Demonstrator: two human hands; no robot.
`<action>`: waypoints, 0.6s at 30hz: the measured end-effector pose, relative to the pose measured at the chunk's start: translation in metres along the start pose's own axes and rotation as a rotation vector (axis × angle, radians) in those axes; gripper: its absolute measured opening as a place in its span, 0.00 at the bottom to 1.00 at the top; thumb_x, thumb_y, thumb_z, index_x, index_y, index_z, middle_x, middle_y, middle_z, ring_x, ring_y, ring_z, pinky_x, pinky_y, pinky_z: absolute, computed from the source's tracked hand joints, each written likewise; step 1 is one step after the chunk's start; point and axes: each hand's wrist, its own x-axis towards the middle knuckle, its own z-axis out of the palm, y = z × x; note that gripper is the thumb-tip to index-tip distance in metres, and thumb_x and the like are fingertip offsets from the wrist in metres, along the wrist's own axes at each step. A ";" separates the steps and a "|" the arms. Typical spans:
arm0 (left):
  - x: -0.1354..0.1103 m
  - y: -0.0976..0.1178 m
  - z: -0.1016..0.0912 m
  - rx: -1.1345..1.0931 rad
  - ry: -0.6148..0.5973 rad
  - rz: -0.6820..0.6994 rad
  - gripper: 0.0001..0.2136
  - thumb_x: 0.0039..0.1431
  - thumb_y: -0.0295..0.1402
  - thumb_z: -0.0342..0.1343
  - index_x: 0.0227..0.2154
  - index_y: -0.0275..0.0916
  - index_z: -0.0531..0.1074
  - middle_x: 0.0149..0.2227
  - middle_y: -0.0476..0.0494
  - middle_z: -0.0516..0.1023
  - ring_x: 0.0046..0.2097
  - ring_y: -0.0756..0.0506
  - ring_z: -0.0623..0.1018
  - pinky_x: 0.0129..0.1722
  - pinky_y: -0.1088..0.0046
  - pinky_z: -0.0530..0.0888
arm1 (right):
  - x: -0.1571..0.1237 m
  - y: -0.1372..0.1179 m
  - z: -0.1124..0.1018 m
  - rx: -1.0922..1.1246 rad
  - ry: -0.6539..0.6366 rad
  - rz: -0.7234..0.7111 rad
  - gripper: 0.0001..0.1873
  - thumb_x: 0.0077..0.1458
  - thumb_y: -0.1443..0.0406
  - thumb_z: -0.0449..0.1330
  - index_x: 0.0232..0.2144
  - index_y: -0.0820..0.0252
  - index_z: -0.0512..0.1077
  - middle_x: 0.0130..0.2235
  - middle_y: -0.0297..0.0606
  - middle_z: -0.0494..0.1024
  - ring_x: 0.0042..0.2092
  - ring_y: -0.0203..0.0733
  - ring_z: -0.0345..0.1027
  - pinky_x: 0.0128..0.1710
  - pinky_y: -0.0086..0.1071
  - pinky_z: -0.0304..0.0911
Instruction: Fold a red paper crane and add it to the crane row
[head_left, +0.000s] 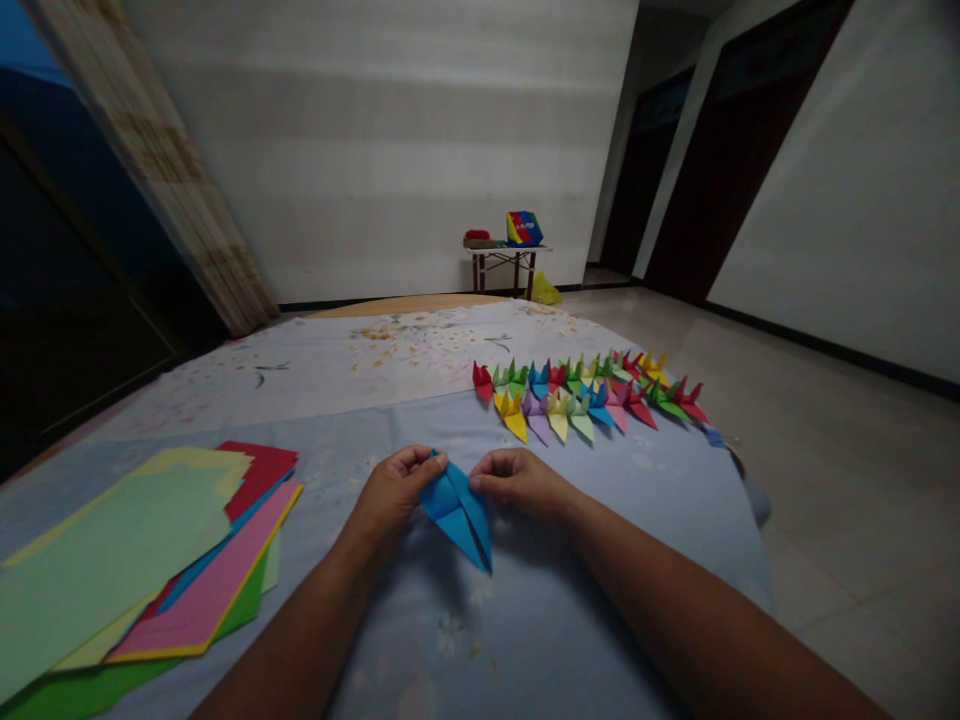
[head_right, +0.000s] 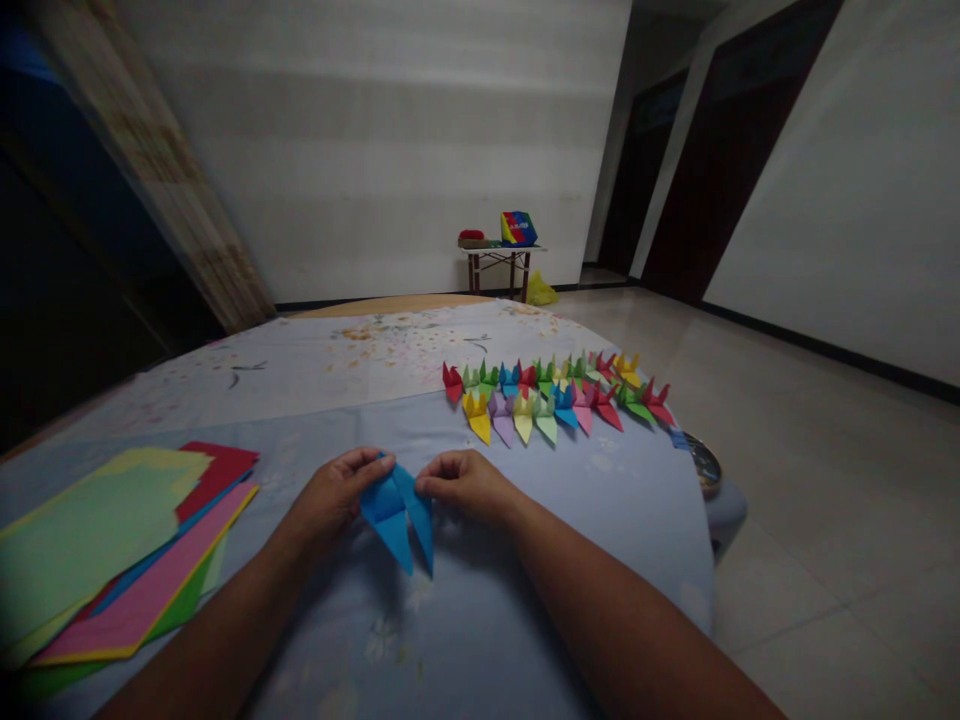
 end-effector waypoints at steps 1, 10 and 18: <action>0.000 -0.001 0.000 0.002 0.002 0.003 0.14 0.39 0.38 0.65 0.25 0.35 0.70 0.19 0.52 0.71 0.20 0.52 0.70 0.22 0.78 0.66 | 0.000 0.001 0.000 0.009 0.006 0.001 0.20 0.36 0.53 0.67 0.24 0.65 0.71 0.18 0.27 0.66 0.20 0.26 0.54 0.21 0.24 0.47; 0.004 -0.005 0.000 0.080 0.048 0.079 0.13 0.42 0.40 0.63 0.25 0.35 0.70 0.19 0.53 0.69 0.20 0.54 0.66 0.21 0.80 0.63 | 0.003 0.005 0.000 -0.002 0.037 -0.024 0.20 0.36 0.53 0.68 0.23 0.65 0.71 0.20 0.30 0.69 0.22 0.28 0.57 0.24 0.26 0.51; 0.001 -0.008 0.001 0.091 0.062 0.055 0.13 0.45 0.41 0.60 0.25 0.35 0.69 0.18 0.54 0.69 0.19 0.54 0.66 0.21 0.79 0.63 | 0.003 0.005 -0.001 -0.044 0.012 -0.054 0.16 0.39 0.57 0.66 0.24 0.65 0.71 0.21 0.30 0.70 0.22 0.29 0.59 0.25 0.26 0.54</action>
